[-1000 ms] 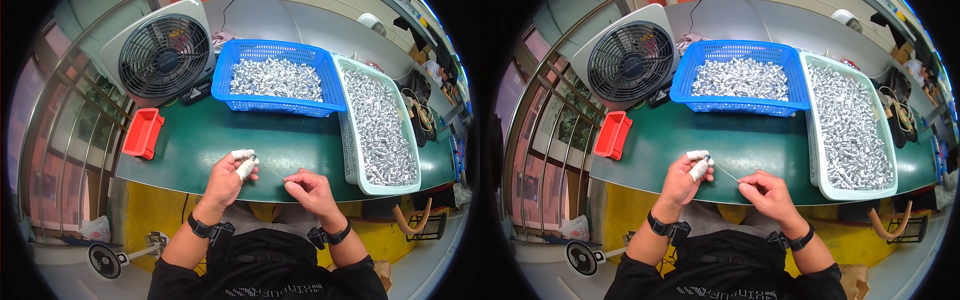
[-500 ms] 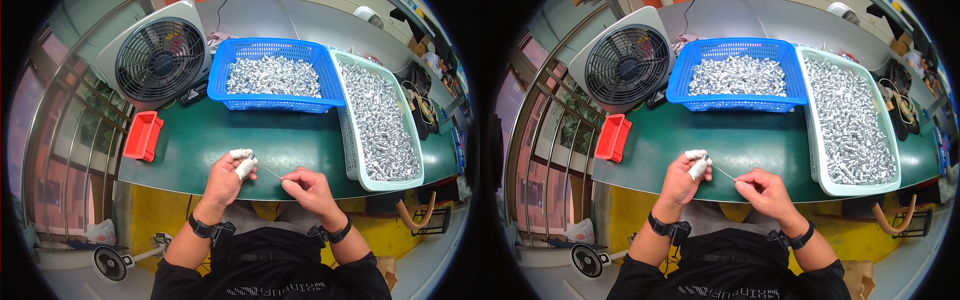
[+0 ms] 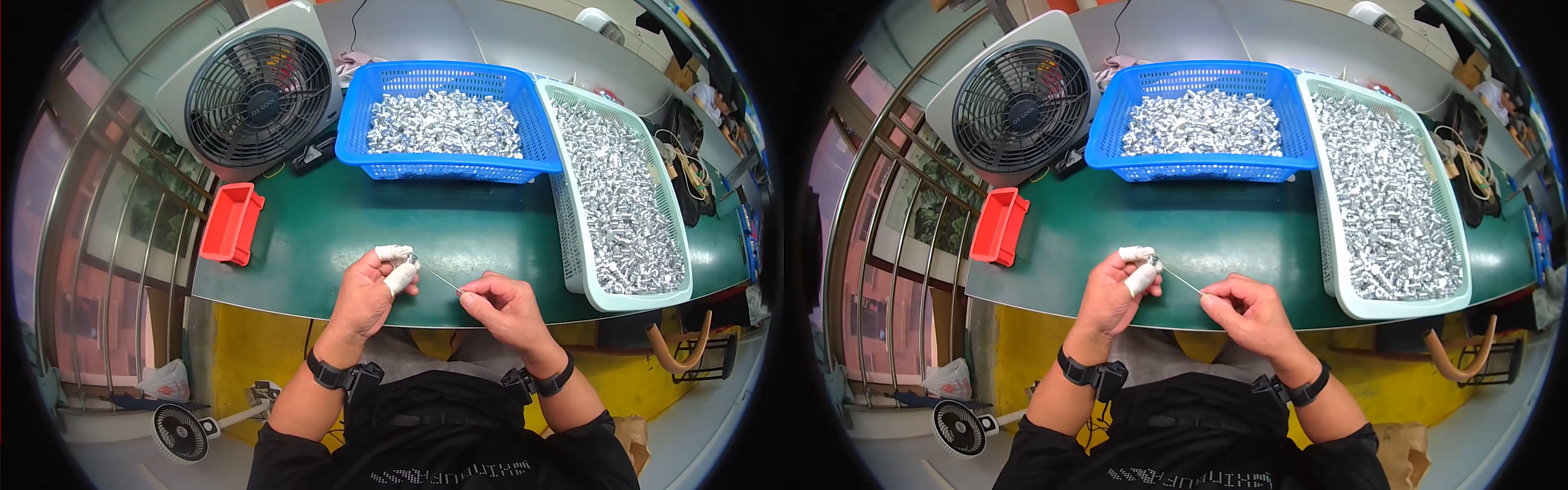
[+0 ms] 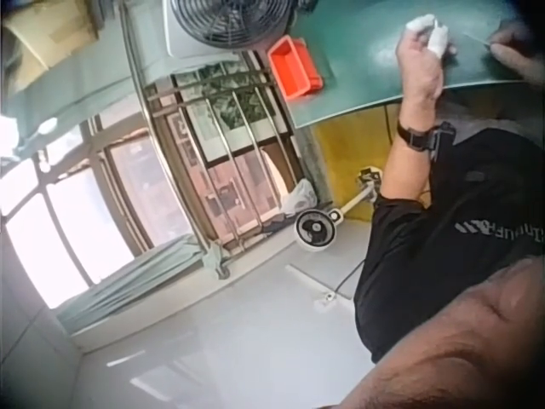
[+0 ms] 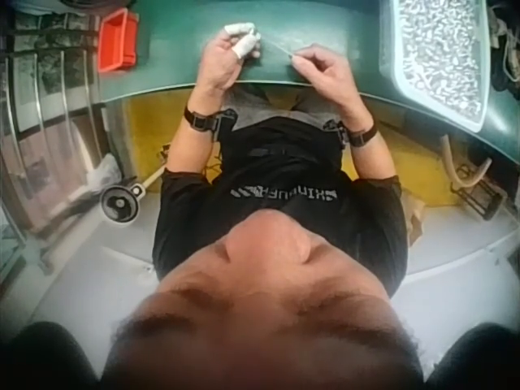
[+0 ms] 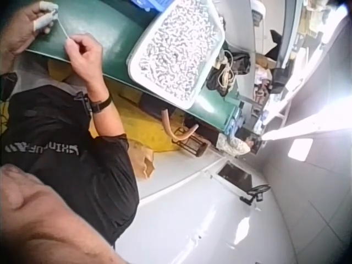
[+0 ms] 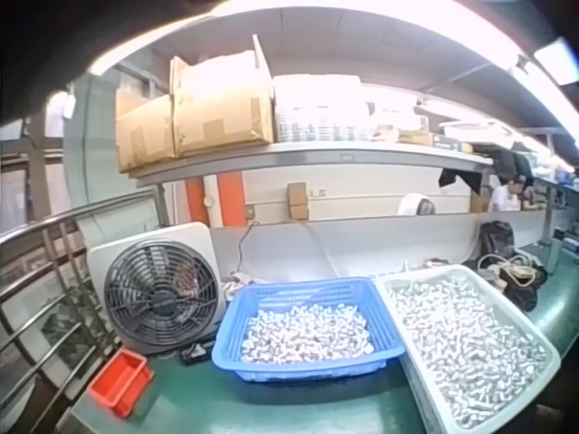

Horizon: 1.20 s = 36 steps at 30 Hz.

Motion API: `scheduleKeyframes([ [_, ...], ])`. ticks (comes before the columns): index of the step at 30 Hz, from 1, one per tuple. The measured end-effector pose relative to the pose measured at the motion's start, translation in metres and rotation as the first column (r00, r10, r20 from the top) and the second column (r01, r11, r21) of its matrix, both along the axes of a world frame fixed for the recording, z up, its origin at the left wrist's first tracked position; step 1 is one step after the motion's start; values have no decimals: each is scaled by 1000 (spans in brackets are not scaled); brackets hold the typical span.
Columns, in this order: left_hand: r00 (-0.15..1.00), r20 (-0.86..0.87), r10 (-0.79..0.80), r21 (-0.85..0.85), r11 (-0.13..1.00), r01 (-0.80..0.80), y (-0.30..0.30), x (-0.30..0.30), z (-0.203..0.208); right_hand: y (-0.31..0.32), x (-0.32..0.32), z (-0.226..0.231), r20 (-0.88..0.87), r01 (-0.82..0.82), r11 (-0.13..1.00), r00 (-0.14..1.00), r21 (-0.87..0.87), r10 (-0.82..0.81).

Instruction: The person picks up a metal part from a basket and uses a thin metal rod to probe its openings. After inspecting the part, the person places it into a red container and repeats the process with another part.

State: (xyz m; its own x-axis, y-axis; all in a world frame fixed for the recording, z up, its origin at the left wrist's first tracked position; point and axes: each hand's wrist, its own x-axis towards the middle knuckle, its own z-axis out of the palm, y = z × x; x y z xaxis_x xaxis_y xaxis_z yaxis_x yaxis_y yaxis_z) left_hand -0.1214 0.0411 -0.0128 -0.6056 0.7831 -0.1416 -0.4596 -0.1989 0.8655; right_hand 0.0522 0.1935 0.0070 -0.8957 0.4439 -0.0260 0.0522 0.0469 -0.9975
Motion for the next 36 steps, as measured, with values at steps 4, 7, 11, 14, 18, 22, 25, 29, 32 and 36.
scheduleKeyframes([
  [4,1000,-22,-9,-10,1000,9,0,1,1,0,0,-1,-2,7,1000,1000,5,-7],
  [7,1000,-11,-21,-12,1000,21,1,2,7,0,0,0,-16,20,1000,1000,8,-20],
  [11,996,-1,-86,-14,996,86,0,-1,10,1,1,2,-6,8,999,1000,45,-8],
  [14,992,23,-126,-15,992,126,0,-5,11,1,2,3,-21,29,994,999,109,-27],
  [18,982,73,-173,-57,982,177,1,-3,11,-2,-3,5,-61,24,987,998,158,-14],
  [22,968,119,-223,-137,961,238,6,2,11,1,-11,3,-294,225,584,956,780,24],
  [25,961,179,-209,-146,961,237,8,7,16,1,-8,8,-268,197,713,963,673,-13],
  [29,993,29,-115,-29,993,116,9,22,24,13,0,8,31,-63,953,997,-296,75],
  [32,992,-39,-118,-16,993,117,7,21,16,2,0,8,37,-75,939,995,-337,93],
  [36,967,177,-181,-35,981,190,3,17,11,-6,-3,8,-252,168,749,968,641,-2],
])
